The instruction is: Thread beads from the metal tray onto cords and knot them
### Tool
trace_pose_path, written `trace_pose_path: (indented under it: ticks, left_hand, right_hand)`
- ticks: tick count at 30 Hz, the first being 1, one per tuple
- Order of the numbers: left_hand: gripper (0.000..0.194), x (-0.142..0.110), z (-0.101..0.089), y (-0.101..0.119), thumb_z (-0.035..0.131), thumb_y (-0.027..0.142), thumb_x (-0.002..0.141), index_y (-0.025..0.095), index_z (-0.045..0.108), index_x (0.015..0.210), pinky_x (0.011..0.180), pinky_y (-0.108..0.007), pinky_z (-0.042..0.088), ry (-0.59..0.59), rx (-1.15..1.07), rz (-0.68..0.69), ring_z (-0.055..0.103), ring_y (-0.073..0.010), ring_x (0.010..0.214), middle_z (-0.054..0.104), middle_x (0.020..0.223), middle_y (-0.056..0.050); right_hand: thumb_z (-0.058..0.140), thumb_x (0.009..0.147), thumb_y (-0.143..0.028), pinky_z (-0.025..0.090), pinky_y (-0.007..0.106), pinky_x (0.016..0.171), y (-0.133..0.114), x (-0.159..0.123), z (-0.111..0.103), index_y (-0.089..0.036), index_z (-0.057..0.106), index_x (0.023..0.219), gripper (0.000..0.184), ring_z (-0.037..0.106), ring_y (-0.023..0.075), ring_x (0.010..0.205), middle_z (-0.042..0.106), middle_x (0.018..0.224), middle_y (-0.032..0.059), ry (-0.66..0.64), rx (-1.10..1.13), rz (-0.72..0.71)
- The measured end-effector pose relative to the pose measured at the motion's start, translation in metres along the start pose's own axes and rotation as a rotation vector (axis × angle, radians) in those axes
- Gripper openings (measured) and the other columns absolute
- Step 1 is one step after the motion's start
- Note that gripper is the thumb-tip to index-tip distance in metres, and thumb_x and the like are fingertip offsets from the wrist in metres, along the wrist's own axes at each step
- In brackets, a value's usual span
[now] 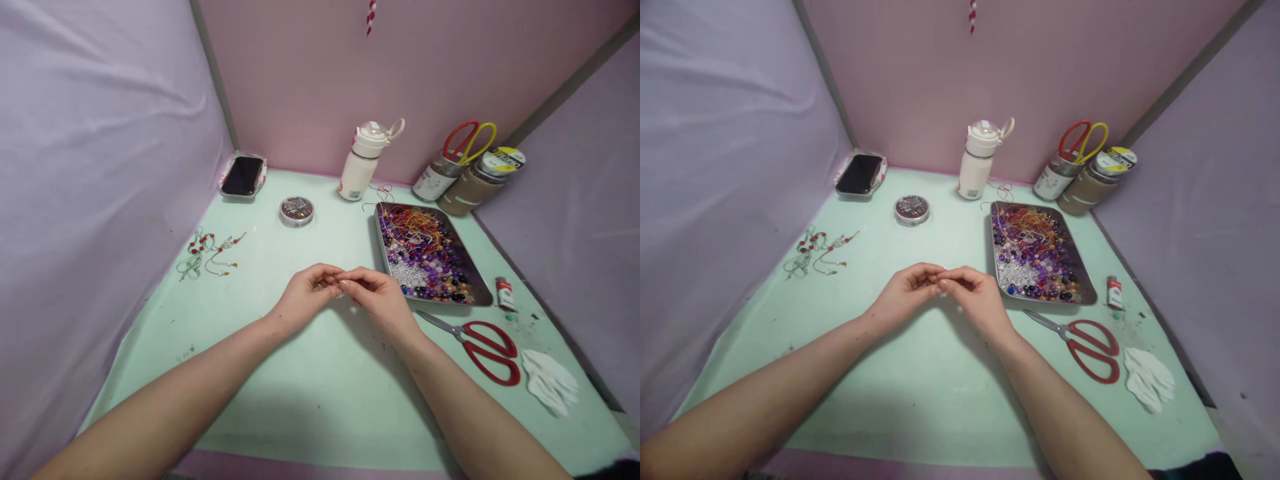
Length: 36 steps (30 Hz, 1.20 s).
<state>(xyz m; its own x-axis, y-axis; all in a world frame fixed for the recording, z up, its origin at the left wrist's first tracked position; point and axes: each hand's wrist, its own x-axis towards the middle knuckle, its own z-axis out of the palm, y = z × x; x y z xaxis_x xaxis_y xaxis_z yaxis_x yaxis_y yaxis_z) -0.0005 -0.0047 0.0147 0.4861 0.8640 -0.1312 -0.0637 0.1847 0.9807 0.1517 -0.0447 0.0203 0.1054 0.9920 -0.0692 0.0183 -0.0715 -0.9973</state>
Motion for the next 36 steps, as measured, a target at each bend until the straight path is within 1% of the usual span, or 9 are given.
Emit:
trace_pose_path:
  ticks: [3, 5, 8, 12, 17, 22, 26, 31, 36]
  left_hand:
    - [0.023, -0.0008, 0.0001, 0.0013, 0.068, 0.019, 0.071, 0.015, 0.066, 0.093, 0.076, -0.029, 0.045, 0.027, 0.012, -0.029, 0.059, -0.0133, 0.075, 0.064, 0.076, -0.001]
    - [0.020, -0.0008, 0.0006, 0.0013, 0.069, 0.021, 0.071, 0.014, 0.068, 0.090, 0.075, -0.028, 0.044, 0.059, -0.006, -0.063, 0.058, -0.0131, 0.074, 0.065, 0.077, -0.002]
    - [0.017, -0.0001, 0.0012, -0.0010, 0.071, 0.026, 0.072, 0.014, 0.069, 0.083, 0.070, -0.026, 0.041, 0.089, -0.082, -0.090, 0.055, -0.0116, 0.071, 0.065, 0.078, -0.003]
    - [0.019, -0.0002, 0.0008, -0.0038, 0.075, 0.029, 0.069, 0.014, 0.068, 0.078, 0.063, -0.024, 0.037, 0.094, -0.216, -0.140, 0.048, -0.0087, 0.063, 0.061, 0.069, 0.000]
    - [0.020, -0.0015, 0.0002, -0.0021, 0.078, 0.029, 0.066, 0.014, 0.069, 0.076, 0.063, -0.024, 0.035, 0.057, -0.342, -0.197, 0.047, -0.0078, 0.062, 0.059, 0.067, 0.000]
    - [0.021, -0.0014, -0.0001, -0.0011, 0.079, 0.028, 0.064, 0.012, 0.070, 0.075, 0.062, -0.024, 0.033, 0.021, -0.383, -0.251, 0.044, -0.0069, 0.061, 0.060, 0.068, -0.001]
    - [0.019, -0.0010, -0.0011, -0.0026, 0.079, 0.026, 0.064, 0.012, 0.070, 0.073, 0.062, -0.023, 0.033, 0.004, -0.397, -0.249, 0.043, -0.0070, 0.060, 0.059, 0.066, -0.001]
    - [0.019, -0.0005, -0.0012, -0.0043, 0.079, 0.027, 0.064, 0.012, 0.069, 0.072, 0.063, -0.024, 0.034, 0.017, -0.405, -0.241, 0.045, -0.0073, 0.061, 0.060, 0.066, -0.001]
    - [0.020, 0.0000, -0.0001, -0.0025, 0.079, 0.029, 0.065, 0.013, 0.068, 0.071, 0.063, -0.023, 0.035, 0.038, -0.364, -0.221, 0.049, -0.0084, 0.064, 0.063, 0.069, -0.002]
  right_hand:
    - [0.072, 0.071, -0.031, 0.036, 0.025, 0.051, 0.0005, 0.0009, 0.0002, -0.020, 0.071, 0.081, 0.015, 0.046, 0.0099, 0.053, 0.060, 0.060, -0.0028, 0.018, 0.032, 0.032]
    - [0.075, 0.069, -0.030, 0.036, 0.023, 0.050, 0.0012, 0.0017, 0.0005, -0.020, 0.067, 0.082, 0.019, 0.046, 0.0088, 0.051, 0.060, 0.061, -0.0041, 0.032, 0.077, 0.041]
    - [0.078, 0.065, -0.030, 0.037, 0.022, 0.048, 0.0030, 0.0026, 0.0016, -0.020, 0.059, 0.085, 0.029, 0.047, 0.0081, 0.051, 0.060, 0.062, -0.0055, 0.031, 0.147, 0.053]
    - [0.078, 0.064, -0.030, 0.038, 0.022, 0.050, 0.0059, 0.0032, 0.0028, -0.021, 0.054, 0.088, 0.035, 0.050, 0.0086, 0.053, 0.062, 0.064, -0.0056, 0.011, 0.165, 0.051]
    - [0.079, 0.064, -0.030, 0.038, 0.022, 0.052, 0.0061, 0.0024, 0.0027, -0.021, 0.052, 0.085, 0.035, 0.053, 0.0095, 0.055, 0.062, 0.062, -0.0058, -0.007, 0.150, 0.058]
    - [0.079, 0.065, -0.028, 0.039, 0.023, 0.057, 0.0055, 0.0009, 0.0023, -0.020, 0.051, 0.082, 0.034, 0.055, 0.0099, 0.058, 0.062, 0.063, -0.0052, -0.029, 0.159, 0.065]
    - [0.078, 0.064, -0.029, 0.040, 0.024, 0.058, 0.0063, 0.0012, 0.0026, -0.020, 0.051, 0.082, 0.034, 0.056, 0.0104, 0.058, 0.062, 0.062, -0.0055, -0.031, 0.150, 0.066]
    - [0.077, 0.065, -0.029, 0.041, 0.024, 0.058, 0.0053, 0.0014, 0.0035, -0.020, 0.051, 0.082, 0.032, 0.056, 0.0109, 0.058, 0.061, 0.063, -0.0047, -0.040, 0.124, 0.059]
    - [0.075, 0.067, -0.029, 0.044, 0.026, 0.061, -0.0005, -0.0012, 0.0032, -0.021, 0.055, 0.082, 0.026, 0.057, 0.0135, 0.068, 0.062, 0.074, -0.0016, -0.001, -0.034, -0.035]
